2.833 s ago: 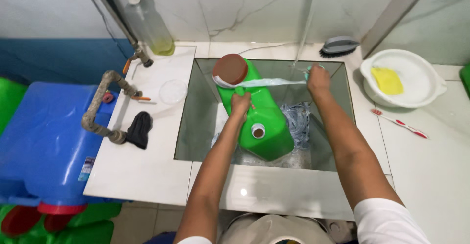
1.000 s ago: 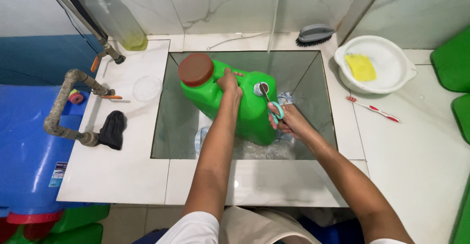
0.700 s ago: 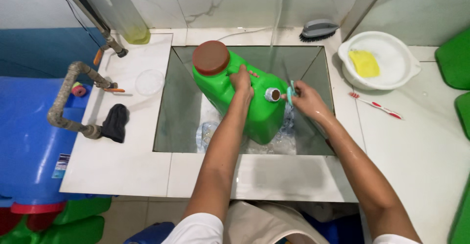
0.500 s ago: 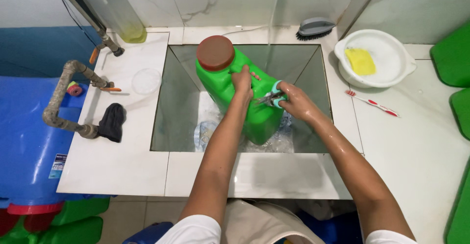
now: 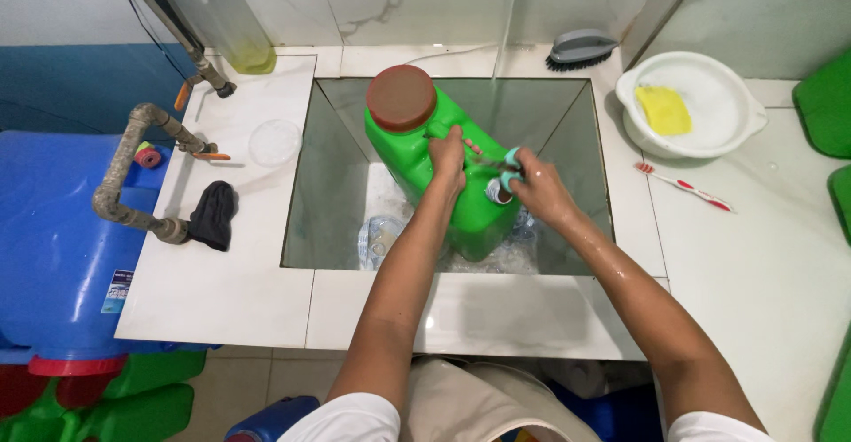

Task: The person rinses a large green plastic water jug under running water in a sink, turns and shakes it to empty it, scrubs its exterior and cap with a sponge, scrapes the red cap with scissors, rinses the cap and jug again, screws the cap on, and carries the jug to a stack of similar jugs on the floor.

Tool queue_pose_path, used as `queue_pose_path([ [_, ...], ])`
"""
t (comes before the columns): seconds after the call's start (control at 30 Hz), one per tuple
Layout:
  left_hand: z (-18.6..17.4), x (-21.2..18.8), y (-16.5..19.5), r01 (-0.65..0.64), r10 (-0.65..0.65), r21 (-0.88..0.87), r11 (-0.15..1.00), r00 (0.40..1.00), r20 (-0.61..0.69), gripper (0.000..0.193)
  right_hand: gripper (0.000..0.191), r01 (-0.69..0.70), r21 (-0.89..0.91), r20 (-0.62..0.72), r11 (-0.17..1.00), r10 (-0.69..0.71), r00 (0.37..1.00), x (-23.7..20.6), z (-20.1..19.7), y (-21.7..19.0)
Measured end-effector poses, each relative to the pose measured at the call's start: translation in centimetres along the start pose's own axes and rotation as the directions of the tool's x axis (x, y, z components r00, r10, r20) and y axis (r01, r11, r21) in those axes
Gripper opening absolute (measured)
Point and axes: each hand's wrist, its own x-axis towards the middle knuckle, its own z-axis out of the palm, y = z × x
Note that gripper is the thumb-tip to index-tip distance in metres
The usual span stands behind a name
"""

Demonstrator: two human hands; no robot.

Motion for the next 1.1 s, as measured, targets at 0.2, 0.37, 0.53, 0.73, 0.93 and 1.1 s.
queue_pose_path([
  [0.2,-1.2,-0.1,0.7,0.088,-0.088,0.022,0.996,0.996,-0.011,0.008,0.021,-0.245,0.236,-0.213,0.940,0.296,0.931,0.0,-0.3,3.9],
  [0.37,-1.3,0.5,0.8,0.012,-0.012,-0.076,0.997,1.000,0.003,0.008,0.020,-0.245,0.343,0.010,0.907,0.257,0.966,-2.0,-0.1,3.7],
  [0.53,-0.8,0.6,0.1,-0.018,0.014,-0.077,0.997,0.999,-0.050,0.007,0.023,-0.169,0.324,-0.057,0.931,0.198,0.979,-2.2,0.7,1.0],
  [0.73,0.1,0.6,-0.3,0.003,-0.012,-0.121,0.993,0.997,-0.074,0.007,0.028,-0.338,0.213,-0.150,0.917,0.373,0.916,-1.8,0.5,-1.2],
  [0.93,1.0,0.1,-0.8,-0.111,0.100,-0.144,0.983,0.991,-0.087,0.007,0.026,-0.179,0.203,-0.334,0.963,0.239,0.911,-0.5,0.6,-0.7],
  [1.1,1.4,-0.5,-0.5,-0.048,0.030,-0.194,0.980,0.995,-0.093,0.008,0.017,-0.426,0.751,0.055,0.504,0.596,0.801,0.3,0.8,1.0],
])
